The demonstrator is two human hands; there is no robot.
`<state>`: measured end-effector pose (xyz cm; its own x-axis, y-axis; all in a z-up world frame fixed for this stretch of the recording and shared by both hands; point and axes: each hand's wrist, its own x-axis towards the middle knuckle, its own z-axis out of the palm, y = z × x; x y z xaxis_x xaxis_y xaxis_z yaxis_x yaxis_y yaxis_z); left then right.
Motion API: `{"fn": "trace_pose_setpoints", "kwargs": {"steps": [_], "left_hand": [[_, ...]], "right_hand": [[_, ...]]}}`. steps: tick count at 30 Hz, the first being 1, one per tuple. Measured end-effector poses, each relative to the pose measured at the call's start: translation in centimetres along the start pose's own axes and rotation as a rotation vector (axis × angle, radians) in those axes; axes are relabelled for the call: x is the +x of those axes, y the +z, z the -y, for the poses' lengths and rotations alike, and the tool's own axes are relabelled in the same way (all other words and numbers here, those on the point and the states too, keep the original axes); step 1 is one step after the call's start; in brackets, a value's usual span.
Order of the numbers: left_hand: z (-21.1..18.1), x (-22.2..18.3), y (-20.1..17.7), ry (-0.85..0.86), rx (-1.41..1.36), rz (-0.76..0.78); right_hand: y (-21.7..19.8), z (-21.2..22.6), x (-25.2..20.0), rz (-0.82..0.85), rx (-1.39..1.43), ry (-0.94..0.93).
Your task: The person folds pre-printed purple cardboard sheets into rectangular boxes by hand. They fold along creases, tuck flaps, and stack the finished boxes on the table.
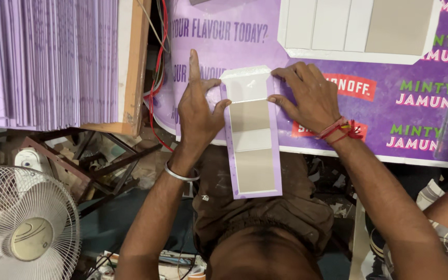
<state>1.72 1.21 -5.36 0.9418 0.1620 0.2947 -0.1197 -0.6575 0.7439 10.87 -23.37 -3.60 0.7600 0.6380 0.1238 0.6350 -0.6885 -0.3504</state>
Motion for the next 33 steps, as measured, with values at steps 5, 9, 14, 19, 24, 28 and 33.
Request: {"fn": "trace_pose_setpoints", "kwargs": {"steps": [5,9,14,19,24,28,33], "left_hand": [[0.3,0.2,0.1,-0.003,-0.005,0.009],[0.5,1.0,0.1,-0.011,0.048,0.064],[-0.5,1.9,0.5,-0.059,0.158,0.227],[-3.4,-0.6,1.9,-0.063,0.145,-0.058],[-5.7,-3.9,3.3,-0.148,0.216,-0.183],[-5.1,-2.9,2.8,-0.229,0.117,-0.19],[-1.8,0.9,1.0,-0.504,-0.004,0.216]], "right_hand": [[0.1,-0.4,0.3,0.024,-0.011,-0.018],[0.2,-0.9,0.9,0.099,0.007,-0.003],[0.1,-0.8,1.6,0.1,0.105,0.0],[0.7,0.6,0.5,0.046,0.085,0.092],[1.7,1.5,-2.2,-0.157,0.073,0.013],[1.6,1.9,-2.4,-0.15,0.142,0.03],[1.3,1.7,-2.4,-0.138,0.152,0.016]]}}
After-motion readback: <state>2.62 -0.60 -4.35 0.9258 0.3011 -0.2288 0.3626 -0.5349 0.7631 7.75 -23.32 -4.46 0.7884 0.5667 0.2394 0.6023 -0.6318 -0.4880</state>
